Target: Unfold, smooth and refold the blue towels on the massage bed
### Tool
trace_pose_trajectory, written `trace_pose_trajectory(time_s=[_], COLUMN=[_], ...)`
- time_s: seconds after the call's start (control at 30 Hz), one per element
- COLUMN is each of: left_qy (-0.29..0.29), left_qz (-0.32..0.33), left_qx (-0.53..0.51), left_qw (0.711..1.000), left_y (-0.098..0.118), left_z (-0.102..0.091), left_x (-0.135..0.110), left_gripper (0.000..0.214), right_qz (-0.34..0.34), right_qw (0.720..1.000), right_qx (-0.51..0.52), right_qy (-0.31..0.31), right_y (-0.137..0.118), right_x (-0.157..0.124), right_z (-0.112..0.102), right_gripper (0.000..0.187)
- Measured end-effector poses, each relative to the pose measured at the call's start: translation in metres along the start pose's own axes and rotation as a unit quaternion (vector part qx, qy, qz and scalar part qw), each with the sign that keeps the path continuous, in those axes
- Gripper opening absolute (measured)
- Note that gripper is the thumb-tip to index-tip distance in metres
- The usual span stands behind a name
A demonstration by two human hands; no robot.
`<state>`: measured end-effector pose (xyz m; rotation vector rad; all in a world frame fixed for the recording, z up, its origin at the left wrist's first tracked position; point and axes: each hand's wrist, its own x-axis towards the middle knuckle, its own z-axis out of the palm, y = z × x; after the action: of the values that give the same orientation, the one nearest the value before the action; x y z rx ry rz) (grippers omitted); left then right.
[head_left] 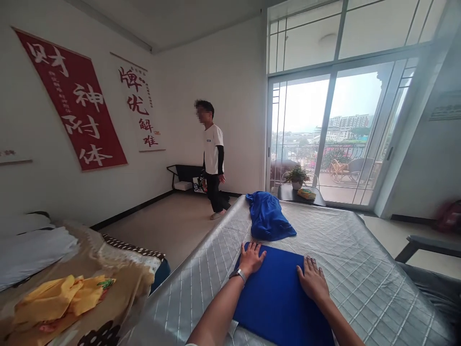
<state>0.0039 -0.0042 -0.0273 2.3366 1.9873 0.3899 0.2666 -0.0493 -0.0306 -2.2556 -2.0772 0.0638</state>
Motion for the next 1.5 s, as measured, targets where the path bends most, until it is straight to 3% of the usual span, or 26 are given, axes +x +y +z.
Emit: trace_pose_trajectory(time_s=[0.17, 0.3, 0.43, 0.57, 0.7, 0.77, 0.83, 1.0, 1.13, 1.27, 1.5], left_qy=[-0.013, -0.057, -0.048, 0.014, 0.014, 0.01, 0.005, -0.011, -0.041, -0.035, -0.023], left_qz=[0.001, -0.005, -0.002, 0.1, 0.227, 0.242, 0.23, 0.207, 0.189, 0.165, 0.071], left_qx=[0.005, 0.016, 0.035, -0.007, -0.068, -0.099, -0.131, -0.156, -0.124, -0.094, -0.031], left_qw=[1.0, 0.998, 0.998, 0.995, 0.971, 0.965, 0.964, 0.966, 0.973, 0.981, 0.997], left_y=[0.0, 0.002, 0.019, 0.078, 0.155, 0.182, 0.194, 0.173, 0.145, 0.118, 0.037], left_z=[0.0, -0.01, -0.019, -0.011, 0.01, 0.023, 0.034, 0.043, 0.034, 0.024, 0.002], left_x=[0.0, 0.003, 0.009, 0.007, 0.002, 0.002, 0.005, 0.009, 0.004, -0.001, -0.002], left_gripper=[0.07, 0.072, 0.074, 0.072, 0.064, 0.059, 0.053, 0.055, 0.06, 0.069, 0.07], right_qz=[0.009, 0.021, 0.034, 0.033, 0.003, -0.021, -0.026, -0.011, 0.012, 0.031, 0.036], right_qw=[1.0, 1.0, 0.999, 0.999, 1.0, 1.0, 0.999, 1.0, 1.0, 0.999, 0.999], right_qx=[0.015, 0.017, 0.021, 0.024, 0.012, 0.012, 0.02, 0.003, -0.004, 0.009, 0.024], right_qy=[0.007, 0.01, 0.013, 0.014, 0.003, -0.006, -0.014, 0.006, 0.014, 0.01, 0.0], right_y=[-0.001, -0.007, -0.011, -0.01, -0.001, 0.005, 0.01, 0.009, 0.002, -0.003, -0.003], right_x=[-0.007, -0.013, -0.016, -0.016, -0.017, -0.017, -0.016, -0.011, -0.009, -0.008, -0.007], right_z=[-0.003, -0.012, -0.018, -0.017, -0.012, -0.008, -0.004, 0.002, -0.001, -0.007, -0.011], right_gripper=[0.072, 0.069, 0.068, 0.068, 0.064, 0.067, 0.071, 0.068, 0.063, 0.067, 0.069])
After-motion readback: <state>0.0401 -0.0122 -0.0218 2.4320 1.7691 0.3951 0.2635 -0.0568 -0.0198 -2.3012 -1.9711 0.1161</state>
